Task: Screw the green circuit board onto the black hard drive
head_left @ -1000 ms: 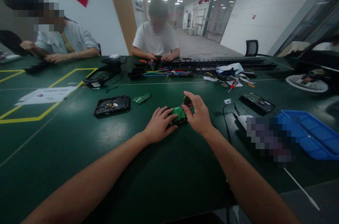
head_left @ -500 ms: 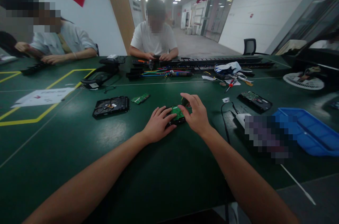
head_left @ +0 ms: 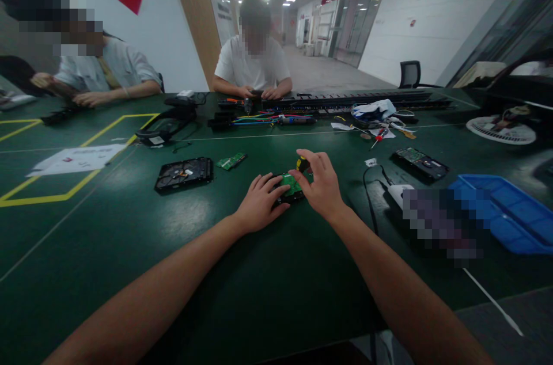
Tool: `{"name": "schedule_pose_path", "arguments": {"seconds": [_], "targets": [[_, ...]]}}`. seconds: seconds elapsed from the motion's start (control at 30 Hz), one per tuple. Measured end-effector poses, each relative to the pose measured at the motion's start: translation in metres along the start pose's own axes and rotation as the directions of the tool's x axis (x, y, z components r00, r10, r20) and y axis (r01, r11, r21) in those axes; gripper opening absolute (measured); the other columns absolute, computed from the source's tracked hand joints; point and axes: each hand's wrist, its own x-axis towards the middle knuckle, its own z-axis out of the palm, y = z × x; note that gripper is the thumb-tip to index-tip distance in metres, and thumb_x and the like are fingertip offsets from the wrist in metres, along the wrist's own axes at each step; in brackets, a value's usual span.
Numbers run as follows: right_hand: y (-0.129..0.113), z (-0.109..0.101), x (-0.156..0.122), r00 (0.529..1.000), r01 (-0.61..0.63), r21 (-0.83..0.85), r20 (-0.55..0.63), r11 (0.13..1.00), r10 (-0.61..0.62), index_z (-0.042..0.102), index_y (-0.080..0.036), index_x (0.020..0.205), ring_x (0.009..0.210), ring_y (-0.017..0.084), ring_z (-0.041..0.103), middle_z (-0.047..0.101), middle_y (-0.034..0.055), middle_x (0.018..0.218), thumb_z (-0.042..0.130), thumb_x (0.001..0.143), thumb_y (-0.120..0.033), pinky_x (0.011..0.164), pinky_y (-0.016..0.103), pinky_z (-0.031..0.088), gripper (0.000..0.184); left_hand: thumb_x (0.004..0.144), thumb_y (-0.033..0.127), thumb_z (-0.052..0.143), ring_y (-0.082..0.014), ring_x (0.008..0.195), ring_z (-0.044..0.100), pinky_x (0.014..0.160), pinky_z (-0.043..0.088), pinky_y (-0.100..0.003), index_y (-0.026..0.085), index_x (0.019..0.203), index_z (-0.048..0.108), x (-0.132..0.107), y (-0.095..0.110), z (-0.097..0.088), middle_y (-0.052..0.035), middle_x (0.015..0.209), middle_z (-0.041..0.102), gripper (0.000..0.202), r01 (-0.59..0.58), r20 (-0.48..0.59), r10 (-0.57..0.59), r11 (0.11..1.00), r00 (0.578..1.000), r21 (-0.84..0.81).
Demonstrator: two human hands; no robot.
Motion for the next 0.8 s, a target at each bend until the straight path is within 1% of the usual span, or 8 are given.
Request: {"name": "schedule_pose_path", "arguments": {"seconds": [0.07,0.2,0.27,0.4,0.5,0.57,0.7,0.8], "targets": [[0.0001,-0.0007,0.0006,1.0,-0.003,-0.007,-0.005,1.0,0.003,0.054,-0.038,0.149,0.098,0.026,0.067,0.064,0.0073,0.116,0.063,0.103,-0.033,0.09,0.047,0.062,0.047,0.103,0.051,0.064,-0.0384,0.157,0.036,0.128,0.028,-0.068,0.03,0.149,0.06,-0.0001,-0.0001,-0.0004,-0.0094,0.162,0.051,0.051,-0.003,-0.002,0.003,1.0,1.0,-0.004],[0.0007,-0.0022,-0.0011,0.999,0.032,0.037,0.017,0.999,-0.032,0.043,-0.038,0.158,0.114,0.028,0.068,0.066,0.0087,0.135,0.057,0.105,-0.026,0.099,0.051,0.06,0.056,0.103,0.052,0.063,-0.0389,0.157,0.036,0.128,0.028,-0.068,0.029,0.149,0.06,0.0,0.0008,-0.0021,-0.0104,0.162,0.051,0.051,-0.001,0.01,0.001,1.0,1.0,0.009],[0.0005,-0.0026,-0.0023,0.999,0.044,0.061,0.024,0.997,-0.045,0.041,-0.037,0.159,0.118,0.028,0.067,0.065,0.0093,0.139,0.054,0.105,-0.024,0.102,0.051,0.06,0.057,0.104,0.052,0.062,-0.039,0.157,0.036,0.128,0.028,-0.068,0.028,0.149,0.06,0.0001,0.0016,-0.003,-0.0109,0.162,0.051,0.051,0.001,0.015,-0.002,1.0,1.0,0.011],[0.0001,-0.0024,-0.0021,0.999,0.045,0.032,0.011,0.998,-0.045,0.047,-0.036,0.155,0.115,0.028,0.066,0.064,0.0103,0.13,0.057,0.104,-0.027,0.099,0.049,0.06,0.052,0.104,0.052,0.063,-0.0386,0.157,0.036,0.129,0.027,-0.068,0.029,0.15,0.059,0.0002,0.0028,-0.004,-0.0103,0.161,0.052,0.052,0.006,0.01,-0.006,1.0,1.0,0.003],[0.0015,-0.0025,-0.0003,1.0,0.016,-0.006,-0.019,1.0,-0.016,0.054,-0.036,0.15,0.104,0.026,0.066,0.062,0.0091,0.122,0.062,0.103,-0.032,0.09,0.046,0.062,0.048,0.103,0.051,0.063,-0.0387,0.157,0.035,0.129,0.028,-0.068,0.029,0.15,0.06,0.0005,0.0034,-0.0047,-0.0104,0.161,0.052,0.052,0.006,0.014,-0.006,1.0,1.0,0.006],[0.0028,-0.0025,0.0006,1.0,0.018,-0.008,-0.019,1.0,-0.019,0.054,-0.036,0.151,0.1,0.025,0.067,0.063,0.0085,0.122,0.061,0.103,-0.03,0.091,0.046,0.061,0.048,0.103,0.051,0.063,-0.0391,0.157,0.035,0.129,0.028,-0.068,0.028,0.149,0.06,0.0007,0.0036,-0.005,-0.011,0.161,0.051,0.052,0.005,0.017,-0.005,1.0,1.0,0.009],[0.0037,-0.0013,-0.0001,1.0,0.029,0.028,0.002,0.999,-0.029,0.043,-0.036,0.16,0.103,0.026,0.07,0.066,0.009,0.137,0.06,0.103,-0.025,0.097,0.049,0.06,0.06,0.103,0.052,0.063,-0.0395,0.157,0.036,0.129,0.028,-0.068,0.027,0.149,0.06,0.0009,0.0033,-0.0045,-0.0115,0.162,0.051,0.052,0.003,0.014,-0.004,1.0,1.0,0.007],[0.0029,0.0001,-0.0017,1.0,0.016,0.072,0.005,0.997,-0.016,0.038,-0.035,0.163,0.107,0.026,0.071,0.066,0.0101,0.141,0.059,0.102,-0.024,0.098,0.05,0.061,0.065,0.103,0.052,0.063,-0.0392,0.157,0.037,0.128,0.028,-0.068,0.029,0.15,0.06,0.0006,0.0026,-0.0037,-0.0109,0.161,0.052,0.052,0.005,0.007,-0.005,1.0,1.0,0.007]]}}
